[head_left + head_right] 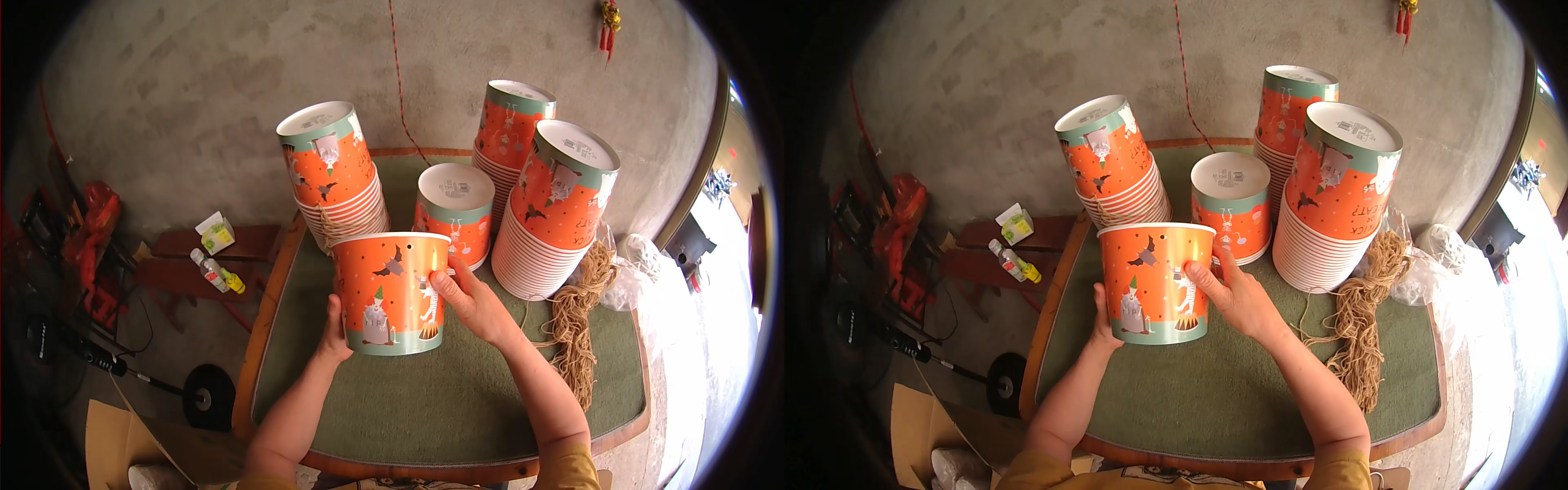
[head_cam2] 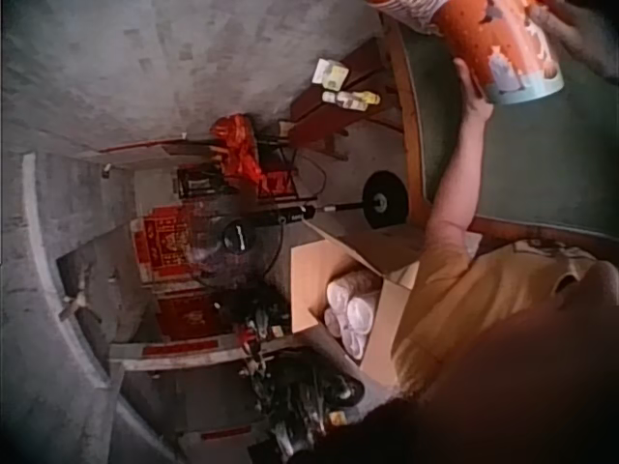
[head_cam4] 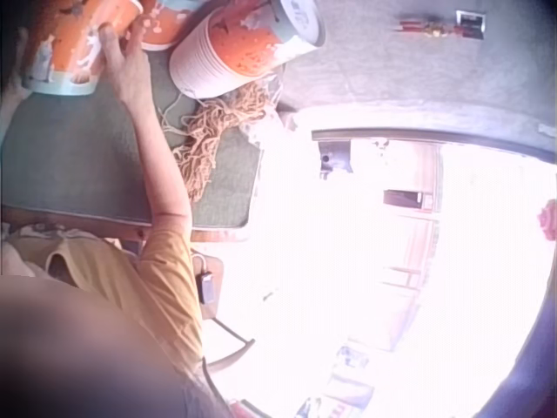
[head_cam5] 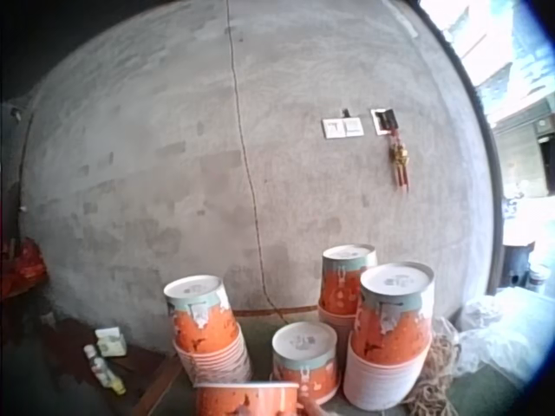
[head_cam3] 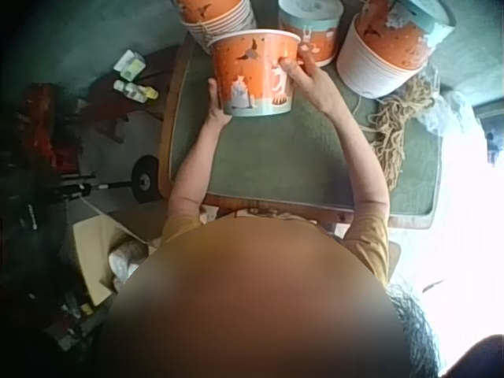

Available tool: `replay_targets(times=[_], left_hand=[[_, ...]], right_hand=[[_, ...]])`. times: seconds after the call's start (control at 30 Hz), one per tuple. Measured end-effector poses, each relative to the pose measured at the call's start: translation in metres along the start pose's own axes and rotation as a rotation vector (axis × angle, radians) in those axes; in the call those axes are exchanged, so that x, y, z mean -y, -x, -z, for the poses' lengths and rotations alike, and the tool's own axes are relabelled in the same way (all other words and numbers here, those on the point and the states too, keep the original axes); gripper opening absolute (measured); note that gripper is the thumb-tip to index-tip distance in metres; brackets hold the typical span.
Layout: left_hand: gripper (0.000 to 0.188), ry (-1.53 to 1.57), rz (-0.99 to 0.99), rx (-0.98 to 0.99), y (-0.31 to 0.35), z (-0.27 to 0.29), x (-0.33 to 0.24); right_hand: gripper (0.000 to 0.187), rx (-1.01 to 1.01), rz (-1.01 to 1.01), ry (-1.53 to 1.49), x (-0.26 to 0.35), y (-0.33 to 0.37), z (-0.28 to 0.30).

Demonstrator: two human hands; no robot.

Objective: The recorder is threading and tying thin strings through holes in decorative paper buckets to create handles.

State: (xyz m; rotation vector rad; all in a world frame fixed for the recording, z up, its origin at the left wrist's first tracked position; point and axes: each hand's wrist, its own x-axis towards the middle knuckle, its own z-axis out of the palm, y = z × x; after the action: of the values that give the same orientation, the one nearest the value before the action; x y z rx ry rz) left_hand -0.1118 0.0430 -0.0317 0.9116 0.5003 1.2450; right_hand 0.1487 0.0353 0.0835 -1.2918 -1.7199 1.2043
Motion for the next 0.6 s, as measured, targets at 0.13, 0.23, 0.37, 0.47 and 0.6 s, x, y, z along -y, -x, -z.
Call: replay_targets(times=[0.13,0.23,0.37,0.47,0.6], left_hand=[[0.096,0.007,0.001,0.009,-0.001,0.001,0.001],[0.097,0.014,-0.006,-0.004,-0.001,0.004,0.003],[0.097,-0.003,-0.022,-0.016,-0.001,0.002,0.002],[0.097,-0.018,0.0,-0.038,0.002,-0.008,-0.004],[0.09,0.022,-0.037,-0.053,0.001,-0.014,-0.01]], right_hand=[[0.086,-0.002,-0.004,0.016,0.0,0.001,0.0],[0.086,-0.002,0.003,0.018,0.0,0.0,-0.001],[0.094,0.002,0.02,0.048,0.001,0.0,0.0],[0.106,0.029,0.036,0.052,0.007,0.003,0.0],[0.113,0.121,0.057,-0.051,0.008,0.004,0.0]])
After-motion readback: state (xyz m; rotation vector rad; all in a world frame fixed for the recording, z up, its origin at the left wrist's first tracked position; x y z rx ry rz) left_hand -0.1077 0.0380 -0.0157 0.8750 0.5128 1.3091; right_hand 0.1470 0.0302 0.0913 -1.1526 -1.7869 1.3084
